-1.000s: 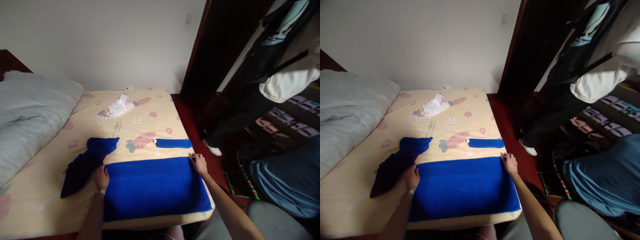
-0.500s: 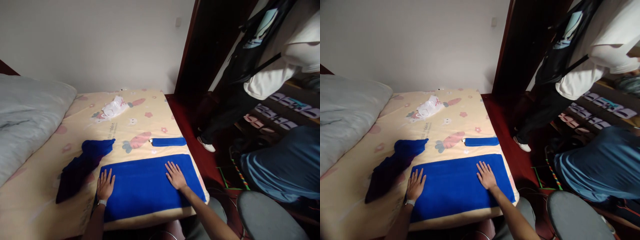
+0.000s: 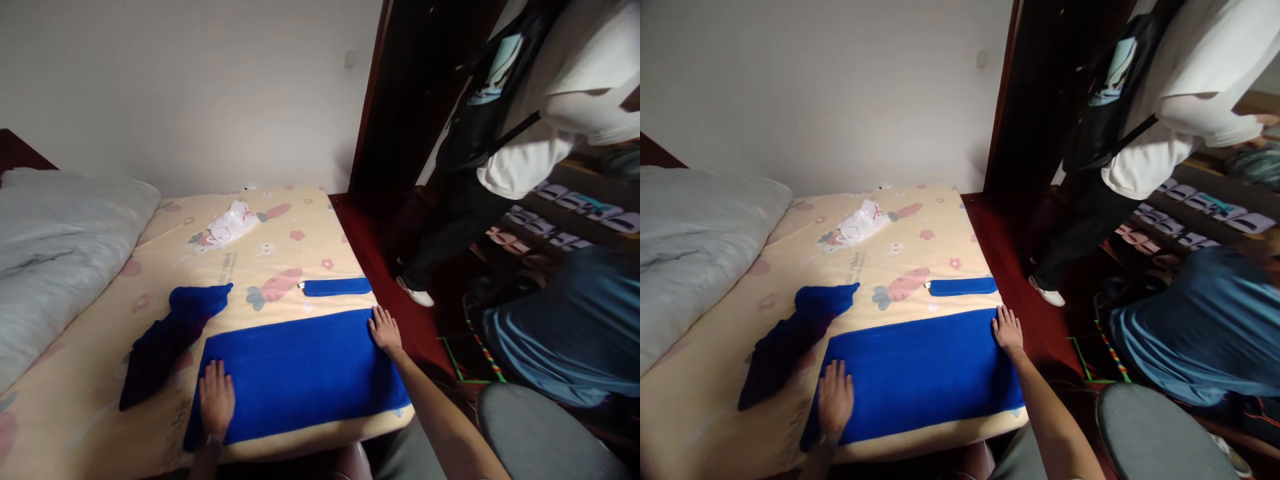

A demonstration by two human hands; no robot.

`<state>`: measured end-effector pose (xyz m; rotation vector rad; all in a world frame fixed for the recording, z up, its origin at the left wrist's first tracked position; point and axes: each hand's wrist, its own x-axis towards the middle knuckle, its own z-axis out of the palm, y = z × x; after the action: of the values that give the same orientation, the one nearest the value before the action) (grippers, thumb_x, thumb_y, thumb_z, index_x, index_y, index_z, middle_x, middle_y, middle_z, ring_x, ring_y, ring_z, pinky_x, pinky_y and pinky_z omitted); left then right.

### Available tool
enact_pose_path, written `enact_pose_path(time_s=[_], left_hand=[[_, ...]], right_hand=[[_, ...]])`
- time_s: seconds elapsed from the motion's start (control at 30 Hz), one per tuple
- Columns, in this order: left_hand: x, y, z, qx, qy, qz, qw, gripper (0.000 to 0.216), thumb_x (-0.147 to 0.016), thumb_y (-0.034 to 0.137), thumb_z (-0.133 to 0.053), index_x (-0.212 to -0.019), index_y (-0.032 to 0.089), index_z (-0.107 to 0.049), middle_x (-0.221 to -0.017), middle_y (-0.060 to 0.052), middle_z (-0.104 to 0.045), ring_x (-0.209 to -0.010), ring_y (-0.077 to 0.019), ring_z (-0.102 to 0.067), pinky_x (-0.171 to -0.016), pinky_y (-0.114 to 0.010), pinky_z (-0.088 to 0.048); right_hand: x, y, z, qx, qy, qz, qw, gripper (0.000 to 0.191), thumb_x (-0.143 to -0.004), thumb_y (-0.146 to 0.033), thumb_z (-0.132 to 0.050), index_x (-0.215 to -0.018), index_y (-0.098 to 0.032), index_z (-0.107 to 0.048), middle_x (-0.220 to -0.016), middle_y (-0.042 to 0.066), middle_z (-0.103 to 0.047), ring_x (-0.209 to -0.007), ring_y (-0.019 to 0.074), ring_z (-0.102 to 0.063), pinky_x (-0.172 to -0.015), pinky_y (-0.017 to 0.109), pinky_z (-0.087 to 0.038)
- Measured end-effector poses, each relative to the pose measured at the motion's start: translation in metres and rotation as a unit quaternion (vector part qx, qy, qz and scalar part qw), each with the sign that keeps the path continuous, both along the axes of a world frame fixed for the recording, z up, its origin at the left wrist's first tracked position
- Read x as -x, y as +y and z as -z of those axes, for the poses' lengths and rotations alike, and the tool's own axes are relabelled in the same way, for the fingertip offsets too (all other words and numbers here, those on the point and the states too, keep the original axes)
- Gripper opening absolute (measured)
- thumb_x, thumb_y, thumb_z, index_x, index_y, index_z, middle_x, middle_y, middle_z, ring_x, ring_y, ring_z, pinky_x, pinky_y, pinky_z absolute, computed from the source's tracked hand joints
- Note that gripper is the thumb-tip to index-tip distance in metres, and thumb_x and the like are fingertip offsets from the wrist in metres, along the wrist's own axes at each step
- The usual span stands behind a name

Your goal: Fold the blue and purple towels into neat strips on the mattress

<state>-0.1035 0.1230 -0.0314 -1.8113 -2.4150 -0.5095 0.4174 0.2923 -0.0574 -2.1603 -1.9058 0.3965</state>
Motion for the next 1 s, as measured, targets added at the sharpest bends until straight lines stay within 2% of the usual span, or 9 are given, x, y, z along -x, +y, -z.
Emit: enact_pose_path(time_s=[0.07,0.13,0.23,0.33,0.43,0.57,0.73,0.87,1.0], left_hand=[[-0.073,-0.003,-0.005,0.052,-0.031,0.139,0.988,0.053,-0.099,0.034,-0.027,-0.142,0.018,-0.054,-0.149,-0.017,-0.051,-0.144,-0.0315,-0.039,-0.120,-0.051,-0.028],[-0.163,-0.002,-0.008,0.117,-0.080,0.258,0.956,0.048,-0.098,0.029,-0.034,-0.139,0.027,-0.058,-0.141,-0.013,-0.058,-0.131,-0.0287,-0.052,-0.114,-0.047,-0.037],[-0.297,0.007,-0.012,0.191,-0.125,0.441,0.868,0.049,-0.094,0.037,-0.050,-0.143,0.039,-0.051,-0.134,-0.011,-0.062,-0.120,-0.0298,-0.058,-0.100,-0.049,-0.047],[-0.393,0.023,-0.014,0.239,-0.092,0.467,0.846,0.054,-0.088,0.046,-0.061,-0.140,0.034,-0.055,-0.131,-0.019,-0.061,-0.118,-0.0363,-0.058,-0.093,-0.055,-0.048],[-0.442,0.034,-0.017,0.257,-0.070,0.468,0.842,0.045,-0.081,0.042,-0.073,-0.122,0.025,-0.070,-0.121,-0.025,-0.065,-0.111,-0.0360,-0.063,-0.083,-0.051,-0.049],[-0.451,0.030,-0.023,0.258,-0.084,0.484,0.832,0.026,-0.085,0.031,-0.070,-0.109,0.022,-0.074,-0.104,-0.021,-0.072,-0.102,-0.0284,-0.069,-0.072,-0.043,-0.048],[-0.419,0.012,-0.038,0.243,-0.134,0.484,0.830,0.028,-0.095,0.023,-0.048,-0.112,0.032,-0.069,-0.097,-0.016,-0.075,-0.092,-0.0227,-0.073,-0.065,-0.040,-0.049],[-0.372,0.001,-0.055,0.213,-0.195,0.417,0.862,0.027,-0.096,0.026,-0.044,-0.110,0.030,-0.067,-0.094,-0.015,-0.075,-0.093,-0.0236,-0.073,-0.076,-0.038,-0.054],[-0.296,-0.016,-0.073,0.152,-0.331,0.289,0.886,0.028,-0.099,0.034,-0.039,-0.109,0.030,-0.065,-0.098,-0.010,-0.076,-0.094,-0.0212,-0.072,-0.084,-0.034,-0.056]], right_hand=[[-0.003,0.001,-0.006,-0.028,0.016,0.025,0.999,0.060,-0.097,-0.038,-0.035,-0.153,-0.016,-0.038,-0.156,0.015,-0.041,-0.144,0.0345,-0.036,-0.116,0.051,-0.031],[-0.008,0.005,-0.012,-0.033,0.051,0.051,0.997,0.056,-0.095,-0.035,-0.040,-0.149,-0.019,-0.043,-0.147,0.017,-0.049,-0.134,0.0341,-0.048,-0.110,0.048,-0.039],[-0.014,0.016,-0.018,-0.008,0.106,0.079,0.991,0.049,-0.093,-0.032,-0.044,-0.140,-0.021,-0.052,-0.130,0.018,-0.061,-0.121,0.0321,-0.060,-0.103,0.046,-0.046],[-0.020,0.030,-0.018,0.000,0.134,0.062,0.989,0.041,-0.092,-0.029,-0.046,-0.131,-0.022,-0.059,-0.115,0.013,-0.069,-0.111,0.0277,-0.067,-0.097,0.041,-0.051],[-0.023,0.040,-0.016,-0.003,0.159,0.025,0.987,0.036,-0.088,-0.021,-0.049,-0.120,-0.027,-0.063,-0.117,0.005,-0.072,-0.111,0.0221,-0.068,-0.097,0.035,-0.052],[-0.025,0.045,-0.018,-0.002,0.177,-0.017,0.984,0.033,-0.083,-0.014,-0.048,-0.102,-0.025,-0.072,-0.113,0.002,-0.075,-0.111,0.0196,-0.069,-0.101,0.034,-0.051],[-0.024,0.050,-0.038,0.000,0.180,-0.038,0.983,0.038,-0.082,-0.014,-0.045,-0.103,-0.024,-0.075,-0.110,0.004,-0.076,-0.111,0.0226,-0.069,-0.104,0.038,-0.050],[-0.009,0.057,-0.067,0.001,0.190,-0.089,0.978,0.041,-0.087,-0.015,-0.040,-0.104,-0.021,-0.077,-0.112,0.007,-0.076,-0.109,0.0247,-0.070,-0.102,0.039,-0.051],[0.036,0.065,-0.096,0.004,0.209,-0.202,0.957,0.043,-0.083,-0.008,-0.042,-0.105,-0.021,-0.077,-0.113,0.006,-0.076,-0.110,0.0241,-0.069,-0.101,0.036,-0.051]])
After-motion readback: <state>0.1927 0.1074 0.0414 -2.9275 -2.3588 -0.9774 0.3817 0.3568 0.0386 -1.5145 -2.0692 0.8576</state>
